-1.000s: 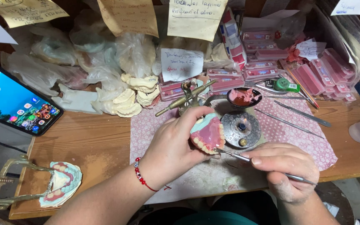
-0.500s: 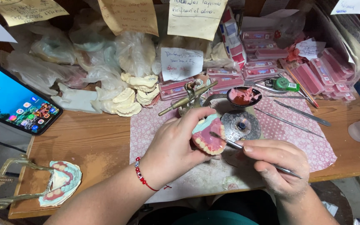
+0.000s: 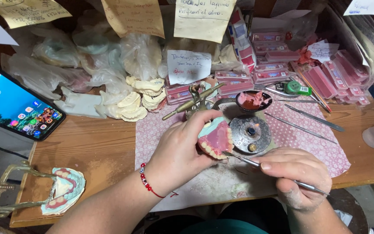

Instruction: Applying and spreading pink characterizing material onto a dental prosthesis using a carver and a brush

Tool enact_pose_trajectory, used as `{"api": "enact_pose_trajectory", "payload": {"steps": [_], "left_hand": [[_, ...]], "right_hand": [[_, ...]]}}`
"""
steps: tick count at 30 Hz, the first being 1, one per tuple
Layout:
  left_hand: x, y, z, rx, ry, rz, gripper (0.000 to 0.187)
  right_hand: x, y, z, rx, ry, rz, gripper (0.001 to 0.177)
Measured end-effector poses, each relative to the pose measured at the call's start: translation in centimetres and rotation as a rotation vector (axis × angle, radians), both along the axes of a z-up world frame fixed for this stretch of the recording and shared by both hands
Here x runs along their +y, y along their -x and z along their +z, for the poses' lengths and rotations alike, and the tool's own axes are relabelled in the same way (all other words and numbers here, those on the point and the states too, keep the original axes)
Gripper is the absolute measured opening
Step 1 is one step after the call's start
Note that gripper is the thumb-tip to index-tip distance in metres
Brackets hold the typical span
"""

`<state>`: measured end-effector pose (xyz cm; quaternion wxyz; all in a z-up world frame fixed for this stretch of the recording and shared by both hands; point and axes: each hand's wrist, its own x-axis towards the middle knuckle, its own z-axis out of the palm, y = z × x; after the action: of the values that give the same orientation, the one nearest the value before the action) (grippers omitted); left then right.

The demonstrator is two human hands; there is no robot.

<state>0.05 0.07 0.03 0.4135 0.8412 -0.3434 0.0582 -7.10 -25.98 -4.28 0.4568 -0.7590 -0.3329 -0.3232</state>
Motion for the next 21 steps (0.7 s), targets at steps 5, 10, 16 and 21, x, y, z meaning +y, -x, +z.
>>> {"api": "enact_pose_trajectory", "payload": {"steps": [5,10,16,21], "left_hand": [[0.0,0.0,0.1,0.054,0.002,0.011,0.071],[0.0,0.1,0.4,0.058,-0.003,0.011,0.069],[-0.1,0.0,0.1,0.039,-0.010,0.028,0.072],[-0.1,-0.1,0.1,0.051,-0.058,0.045,0.079]], "right_hand": [[-0.3,-0.3,-0.4,-0.024,-0.012,0.036,0.042],[-0.2,-0.3,-0.2,-0.022,0.003,0.037,0.043],[0.0,0.0,-0.2,0.001,-0.004,0.016,0.041],[-0.3,-0.6,-3.1,0.148,-0.640,0.023,0.035]]}}
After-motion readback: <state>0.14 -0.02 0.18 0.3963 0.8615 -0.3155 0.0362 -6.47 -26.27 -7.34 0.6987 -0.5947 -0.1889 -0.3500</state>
